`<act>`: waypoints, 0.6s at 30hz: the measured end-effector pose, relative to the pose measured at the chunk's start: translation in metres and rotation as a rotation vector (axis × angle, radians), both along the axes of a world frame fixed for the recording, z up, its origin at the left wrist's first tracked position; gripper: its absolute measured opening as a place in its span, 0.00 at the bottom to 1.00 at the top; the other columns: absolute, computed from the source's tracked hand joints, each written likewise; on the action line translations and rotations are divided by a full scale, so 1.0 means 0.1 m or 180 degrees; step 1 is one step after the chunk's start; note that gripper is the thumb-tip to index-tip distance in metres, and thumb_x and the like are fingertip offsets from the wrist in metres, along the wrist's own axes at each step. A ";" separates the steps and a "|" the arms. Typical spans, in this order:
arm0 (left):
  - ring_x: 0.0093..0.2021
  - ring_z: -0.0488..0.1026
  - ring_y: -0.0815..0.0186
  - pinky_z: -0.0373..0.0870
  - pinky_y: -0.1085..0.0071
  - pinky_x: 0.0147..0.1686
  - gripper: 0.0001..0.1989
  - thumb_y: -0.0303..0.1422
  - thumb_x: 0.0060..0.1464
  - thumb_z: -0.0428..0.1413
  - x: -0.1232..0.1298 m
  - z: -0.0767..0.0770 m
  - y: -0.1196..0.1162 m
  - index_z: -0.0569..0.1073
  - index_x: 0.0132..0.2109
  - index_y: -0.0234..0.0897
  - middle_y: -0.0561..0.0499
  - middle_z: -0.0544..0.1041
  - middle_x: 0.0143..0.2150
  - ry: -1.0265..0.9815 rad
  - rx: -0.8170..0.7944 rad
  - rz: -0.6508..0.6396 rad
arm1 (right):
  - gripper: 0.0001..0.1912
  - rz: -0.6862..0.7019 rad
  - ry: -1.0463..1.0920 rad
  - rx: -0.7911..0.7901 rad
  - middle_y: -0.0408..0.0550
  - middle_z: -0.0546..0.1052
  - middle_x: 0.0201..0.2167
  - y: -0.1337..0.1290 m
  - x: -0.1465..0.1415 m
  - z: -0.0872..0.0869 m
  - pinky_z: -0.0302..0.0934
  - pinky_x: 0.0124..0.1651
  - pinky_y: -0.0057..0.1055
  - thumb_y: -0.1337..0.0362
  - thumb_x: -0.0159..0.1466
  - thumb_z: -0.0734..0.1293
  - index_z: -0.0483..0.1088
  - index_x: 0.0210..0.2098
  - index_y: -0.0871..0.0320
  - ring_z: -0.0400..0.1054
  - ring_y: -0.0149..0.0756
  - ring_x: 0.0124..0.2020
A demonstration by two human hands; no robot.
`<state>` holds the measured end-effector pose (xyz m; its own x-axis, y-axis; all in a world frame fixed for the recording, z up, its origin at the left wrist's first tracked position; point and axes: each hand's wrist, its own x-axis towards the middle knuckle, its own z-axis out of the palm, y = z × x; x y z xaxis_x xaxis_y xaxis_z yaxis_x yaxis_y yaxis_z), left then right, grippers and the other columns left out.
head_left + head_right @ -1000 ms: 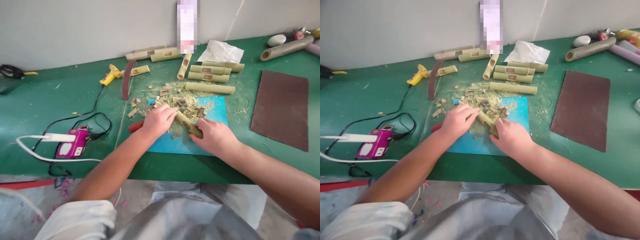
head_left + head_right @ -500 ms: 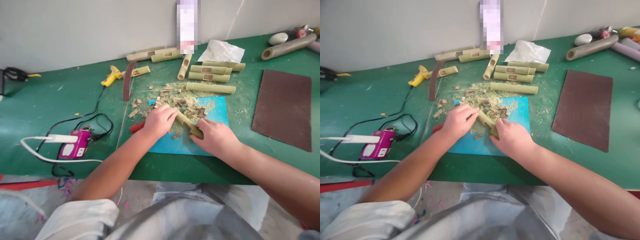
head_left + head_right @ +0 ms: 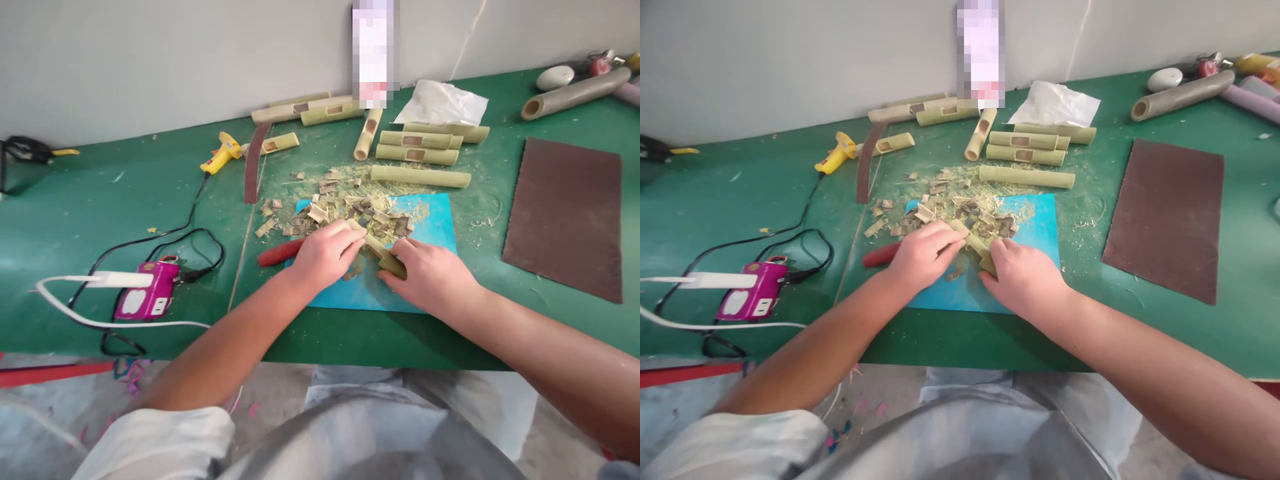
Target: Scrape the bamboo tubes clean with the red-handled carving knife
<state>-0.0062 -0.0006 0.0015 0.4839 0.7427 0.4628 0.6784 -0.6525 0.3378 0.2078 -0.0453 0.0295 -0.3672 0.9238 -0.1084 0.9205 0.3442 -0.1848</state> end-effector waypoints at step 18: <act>0.35 0.76 0.66 0.74 0.71 0.38 0.12 0.33 0.65 0.51 0.09 0.02 -0.12 0.78 0.43 0.32 0.45 0.78 0.35 0.0035 0.0079 -0.0039 | 0.12 -0.0003 -0.0017 -0.0020 0.49 0.76 0.35 0.00 -0.02 0.01 0.46 0.29 0.31 0.56 0.63 0.63 0.68 0.37 0.59 0.70 0.37 0.31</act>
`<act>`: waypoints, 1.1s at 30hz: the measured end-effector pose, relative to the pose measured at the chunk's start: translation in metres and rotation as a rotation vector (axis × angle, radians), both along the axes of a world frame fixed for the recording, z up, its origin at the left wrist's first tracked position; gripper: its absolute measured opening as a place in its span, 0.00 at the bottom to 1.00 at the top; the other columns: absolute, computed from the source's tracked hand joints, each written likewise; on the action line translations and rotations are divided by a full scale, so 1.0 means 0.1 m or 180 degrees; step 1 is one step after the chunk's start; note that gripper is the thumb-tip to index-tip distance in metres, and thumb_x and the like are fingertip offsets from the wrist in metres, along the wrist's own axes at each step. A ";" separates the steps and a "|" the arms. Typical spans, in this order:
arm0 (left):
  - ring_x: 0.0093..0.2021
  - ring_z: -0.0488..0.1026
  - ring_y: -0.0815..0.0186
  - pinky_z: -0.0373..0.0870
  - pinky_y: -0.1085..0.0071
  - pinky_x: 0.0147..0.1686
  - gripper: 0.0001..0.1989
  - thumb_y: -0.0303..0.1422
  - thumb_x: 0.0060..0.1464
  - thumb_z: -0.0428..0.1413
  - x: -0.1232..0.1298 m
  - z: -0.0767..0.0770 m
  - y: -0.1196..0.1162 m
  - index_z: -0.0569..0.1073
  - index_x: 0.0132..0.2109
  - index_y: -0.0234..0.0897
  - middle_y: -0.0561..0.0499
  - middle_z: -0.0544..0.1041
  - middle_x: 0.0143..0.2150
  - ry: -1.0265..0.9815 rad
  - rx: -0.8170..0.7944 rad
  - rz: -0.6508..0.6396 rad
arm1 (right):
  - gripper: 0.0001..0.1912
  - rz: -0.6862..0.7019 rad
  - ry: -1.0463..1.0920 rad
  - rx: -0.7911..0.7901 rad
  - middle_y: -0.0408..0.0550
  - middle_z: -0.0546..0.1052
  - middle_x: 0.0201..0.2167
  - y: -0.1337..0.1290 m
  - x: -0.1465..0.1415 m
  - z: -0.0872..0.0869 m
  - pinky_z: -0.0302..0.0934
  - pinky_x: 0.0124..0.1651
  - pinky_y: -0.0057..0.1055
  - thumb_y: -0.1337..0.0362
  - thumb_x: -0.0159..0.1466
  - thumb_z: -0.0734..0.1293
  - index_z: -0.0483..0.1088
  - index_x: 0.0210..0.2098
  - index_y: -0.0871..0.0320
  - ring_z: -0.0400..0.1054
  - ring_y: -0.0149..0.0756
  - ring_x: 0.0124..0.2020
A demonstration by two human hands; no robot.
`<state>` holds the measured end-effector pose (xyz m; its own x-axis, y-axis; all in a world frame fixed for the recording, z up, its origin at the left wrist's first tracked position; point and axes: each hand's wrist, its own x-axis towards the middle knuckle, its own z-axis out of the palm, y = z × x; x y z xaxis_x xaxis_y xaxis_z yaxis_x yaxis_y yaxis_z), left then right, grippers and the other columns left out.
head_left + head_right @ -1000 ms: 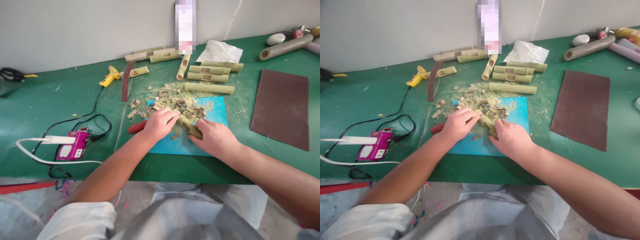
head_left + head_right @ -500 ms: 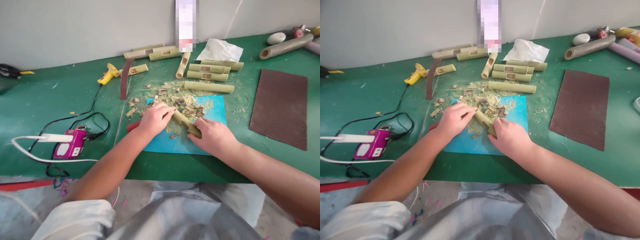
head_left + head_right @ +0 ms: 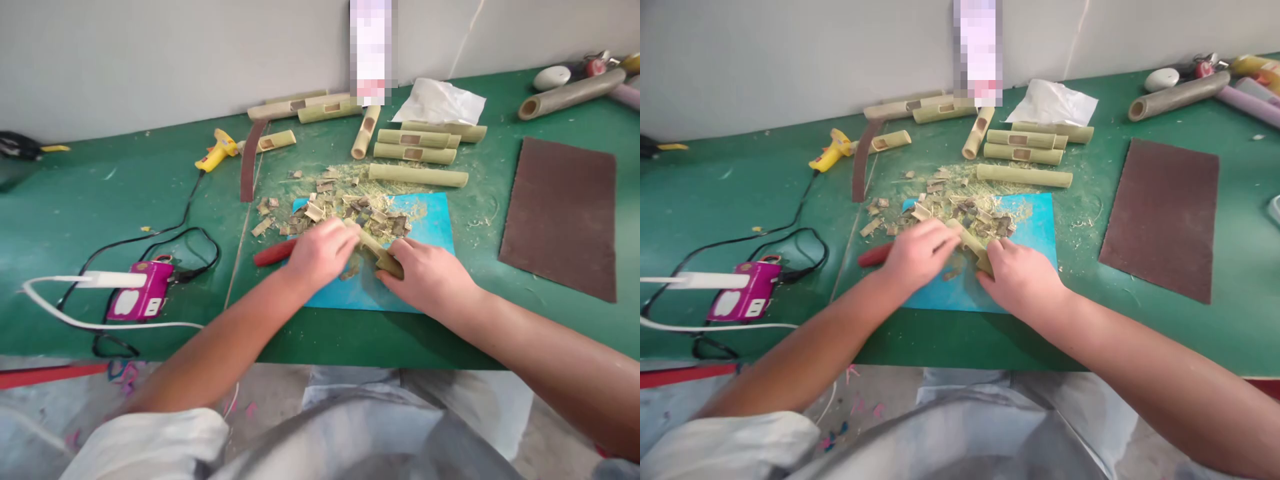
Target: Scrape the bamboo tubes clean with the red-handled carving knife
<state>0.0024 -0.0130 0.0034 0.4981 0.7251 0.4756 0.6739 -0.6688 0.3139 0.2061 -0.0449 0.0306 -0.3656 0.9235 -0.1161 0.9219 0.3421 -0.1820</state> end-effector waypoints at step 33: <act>0.38 0.76 0.66 0.75 0.69 0.41 0.11 0.32 0.65 0.51 -0.05 -0.03 0.05 0.77 0.46 0.32 0.45 0.78 0.37 -0.0145 -0.0120 -0.0081 | 0.19 0.0089 -0.0119 0.0184 0.50 0.75 0.32 -0.01 0.03 0.04 0.46 0.29 0.32 0.53 0.68 0.58 0.72 0.32 0.60 0.69 0.37 0.31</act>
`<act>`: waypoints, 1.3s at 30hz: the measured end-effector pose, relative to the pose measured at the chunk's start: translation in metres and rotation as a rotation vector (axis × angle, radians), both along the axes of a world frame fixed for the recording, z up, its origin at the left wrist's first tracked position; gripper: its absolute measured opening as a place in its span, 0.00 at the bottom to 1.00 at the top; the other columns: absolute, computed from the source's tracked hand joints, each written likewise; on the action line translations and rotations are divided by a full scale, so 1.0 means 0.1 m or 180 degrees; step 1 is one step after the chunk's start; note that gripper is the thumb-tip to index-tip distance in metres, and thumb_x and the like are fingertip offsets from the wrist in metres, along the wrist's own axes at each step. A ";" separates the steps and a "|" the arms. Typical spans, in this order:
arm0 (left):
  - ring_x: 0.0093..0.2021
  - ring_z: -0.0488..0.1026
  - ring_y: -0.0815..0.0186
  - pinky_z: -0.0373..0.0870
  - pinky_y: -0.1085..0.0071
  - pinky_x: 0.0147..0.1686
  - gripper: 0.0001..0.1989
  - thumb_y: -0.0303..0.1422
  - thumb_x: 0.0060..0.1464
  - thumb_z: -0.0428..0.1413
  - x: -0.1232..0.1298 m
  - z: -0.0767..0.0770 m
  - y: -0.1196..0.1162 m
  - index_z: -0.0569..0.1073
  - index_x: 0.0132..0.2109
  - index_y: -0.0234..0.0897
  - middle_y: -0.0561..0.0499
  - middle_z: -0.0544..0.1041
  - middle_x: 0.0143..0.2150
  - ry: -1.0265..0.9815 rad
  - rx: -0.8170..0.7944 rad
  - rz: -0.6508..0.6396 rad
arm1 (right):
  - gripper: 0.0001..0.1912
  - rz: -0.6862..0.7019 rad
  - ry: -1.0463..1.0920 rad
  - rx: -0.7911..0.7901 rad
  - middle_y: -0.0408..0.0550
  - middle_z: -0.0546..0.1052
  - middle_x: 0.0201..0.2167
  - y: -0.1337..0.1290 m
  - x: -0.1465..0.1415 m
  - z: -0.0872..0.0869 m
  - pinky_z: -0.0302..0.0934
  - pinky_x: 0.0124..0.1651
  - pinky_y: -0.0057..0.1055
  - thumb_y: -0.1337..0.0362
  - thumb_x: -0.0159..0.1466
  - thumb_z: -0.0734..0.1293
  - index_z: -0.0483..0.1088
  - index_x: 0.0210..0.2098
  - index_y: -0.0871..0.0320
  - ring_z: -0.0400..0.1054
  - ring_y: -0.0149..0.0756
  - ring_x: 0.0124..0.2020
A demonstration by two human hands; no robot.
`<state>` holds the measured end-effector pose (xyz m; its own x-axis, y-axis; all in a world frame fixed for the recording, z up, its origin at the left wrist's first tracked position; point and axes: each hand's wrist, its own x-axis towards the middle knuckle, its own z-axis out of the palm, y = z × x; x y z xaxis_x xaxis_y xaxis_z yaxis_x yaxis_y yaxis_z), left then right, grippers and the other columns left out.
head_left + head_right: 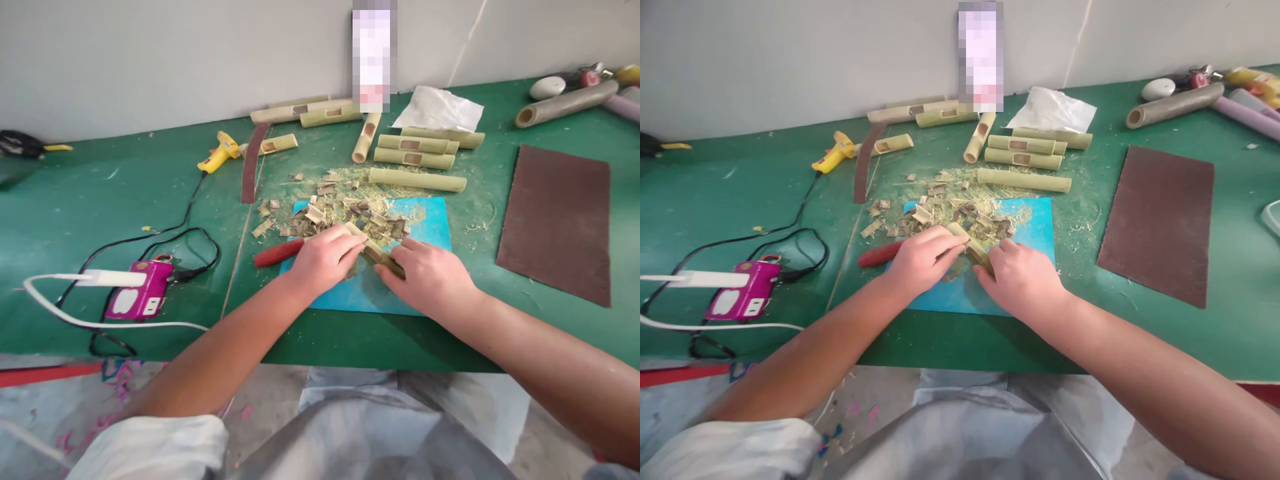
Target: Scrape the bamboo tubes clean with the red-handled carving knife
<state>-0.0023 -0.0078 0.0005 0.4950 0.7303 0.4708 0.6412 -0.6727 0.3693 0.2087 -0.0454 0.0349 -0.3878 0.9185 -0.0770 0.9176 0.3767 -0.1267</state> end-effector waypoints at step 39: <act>0.38 0.76 0.67 0.75 0.70 0.41 0.12 0.32 0.66 0.51 0.02 -0.05 0.03 0.77 0.45 0.32 0.45 0.78 0.38 -0.0094 0.0135 0.0049 | 0.18 0.0127 0.0225 0.0473 0.48 0.73 0.25 0.03 0.02 -0.10 0.46 0.28 0.30 0.57 0.68 0.61 0.72 0.27 0.61 0.64 0.32 0.26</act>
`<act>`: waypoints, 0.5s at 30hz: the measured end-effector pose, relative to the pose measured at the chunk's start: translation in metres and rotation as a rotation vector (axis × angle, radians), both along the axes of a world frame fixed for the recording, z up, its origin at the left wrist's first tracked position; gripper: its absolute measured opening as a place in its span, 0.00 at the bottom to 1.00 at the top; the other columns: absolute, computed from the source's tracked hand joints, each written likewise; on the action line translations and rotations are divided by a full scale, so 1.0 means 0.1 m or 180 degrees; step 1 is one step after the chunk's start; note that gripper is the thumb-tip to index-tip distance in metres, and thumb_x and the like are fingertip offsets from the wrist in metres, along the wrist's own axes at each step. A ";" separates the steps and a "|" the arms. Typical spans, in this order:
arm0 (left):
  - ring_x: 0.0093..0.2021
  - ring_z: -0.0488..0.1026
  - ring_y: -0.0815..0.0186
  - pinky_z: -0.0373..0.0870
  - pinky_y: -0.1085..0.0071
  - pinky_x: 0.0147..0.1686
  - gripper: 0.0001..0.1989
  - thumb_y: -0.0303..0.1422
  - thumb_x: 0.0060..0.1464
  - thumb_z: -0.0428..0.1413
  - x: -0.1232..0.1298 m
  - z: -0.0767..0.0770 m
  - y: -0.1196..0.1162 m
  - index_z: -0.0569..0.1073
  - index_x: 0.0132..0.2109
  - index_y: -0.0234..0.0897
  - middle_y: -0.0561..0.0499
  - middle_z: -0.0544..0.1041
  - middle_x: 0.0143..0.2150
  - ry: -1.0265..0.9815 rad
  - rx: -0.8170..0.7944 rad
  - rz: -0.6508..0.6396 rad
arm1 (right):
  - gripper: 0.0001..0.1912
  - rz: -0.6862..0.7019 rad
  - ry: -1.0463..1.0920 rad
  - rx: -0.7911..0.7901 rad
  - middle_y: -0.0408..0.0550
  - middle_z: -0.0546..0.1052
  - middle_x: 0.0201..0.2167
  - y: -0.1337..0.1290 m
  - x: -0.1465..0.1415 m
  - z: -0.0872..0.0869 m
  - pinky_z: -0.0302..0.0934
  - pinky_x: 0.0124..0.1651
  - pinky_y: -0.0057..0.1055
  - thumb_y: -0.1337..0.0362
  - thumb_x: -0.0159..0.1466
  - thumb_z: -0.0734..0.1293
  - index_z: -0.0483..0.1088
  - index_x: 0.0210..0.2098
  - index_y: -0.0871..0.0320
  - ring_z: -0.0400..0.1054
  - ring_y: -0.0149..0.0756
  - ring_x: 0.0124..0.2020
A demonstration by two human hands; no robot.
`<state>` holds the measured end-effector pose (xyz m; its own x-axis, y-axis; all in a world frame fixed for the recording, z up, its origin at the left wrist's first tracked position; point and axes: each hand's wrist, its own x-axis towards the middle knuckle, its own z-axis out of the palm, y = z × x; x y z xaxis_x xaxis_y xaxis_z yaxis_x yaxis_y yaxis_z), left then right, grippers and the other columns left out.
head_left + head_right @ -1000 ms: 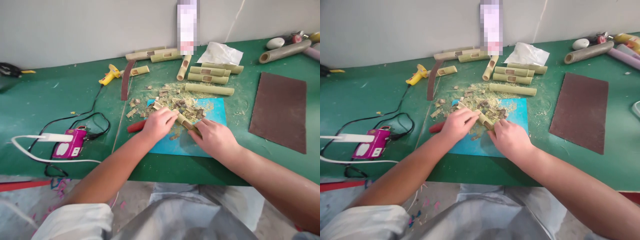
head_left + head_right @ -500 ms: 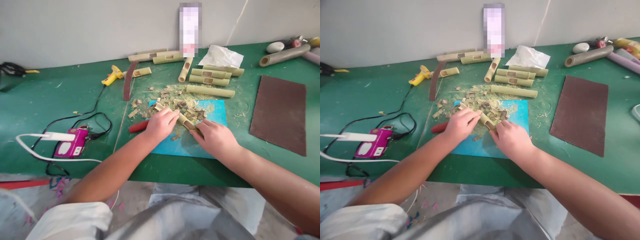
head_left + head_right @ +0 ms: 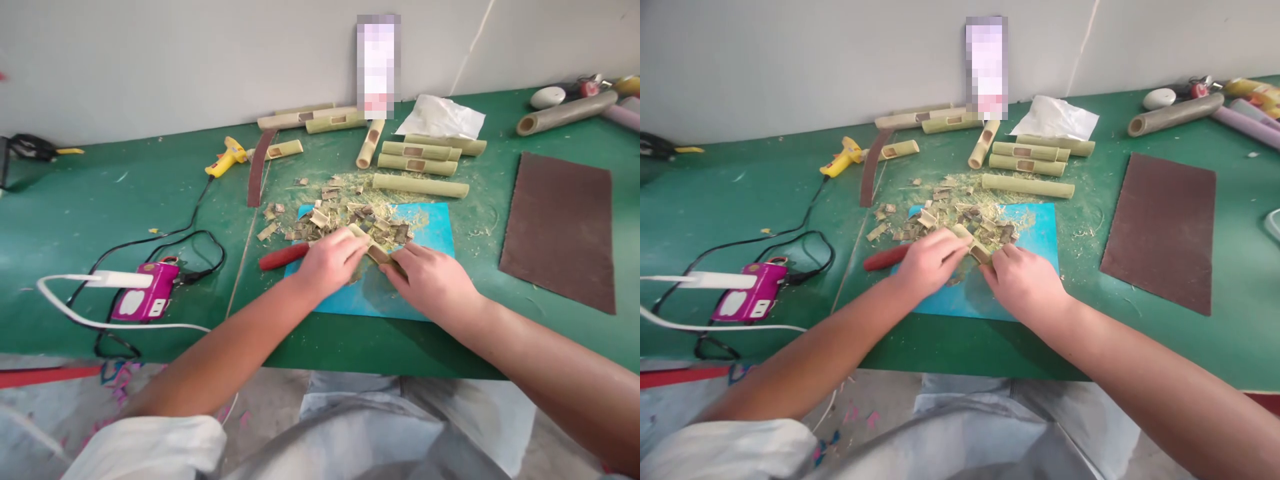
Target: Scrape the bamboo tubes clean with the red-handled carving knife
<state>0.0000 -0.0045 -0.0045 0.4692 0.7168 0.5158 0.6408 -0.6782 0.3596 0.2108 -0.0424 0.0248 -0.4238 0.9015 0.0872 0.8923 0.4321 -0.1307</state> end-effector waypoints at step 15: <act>0.37 0.76 0.67 0.74 0.72 0.39 0.13 0.34 0.66 0.50 0.01 0.00 -0.02 0.77 0.46 0.33 0.46 0.79 0.36 0.0167 0.0034 0.0077 | 0.17 -0.0034 -0.0057 -0.0143 0.48 0.73 0.25 0.01 0.00 0.01 0.44 0.28 0.31 0.57 0.68 0.61 0.72 0.28 0.61 0.63 0.31 0.24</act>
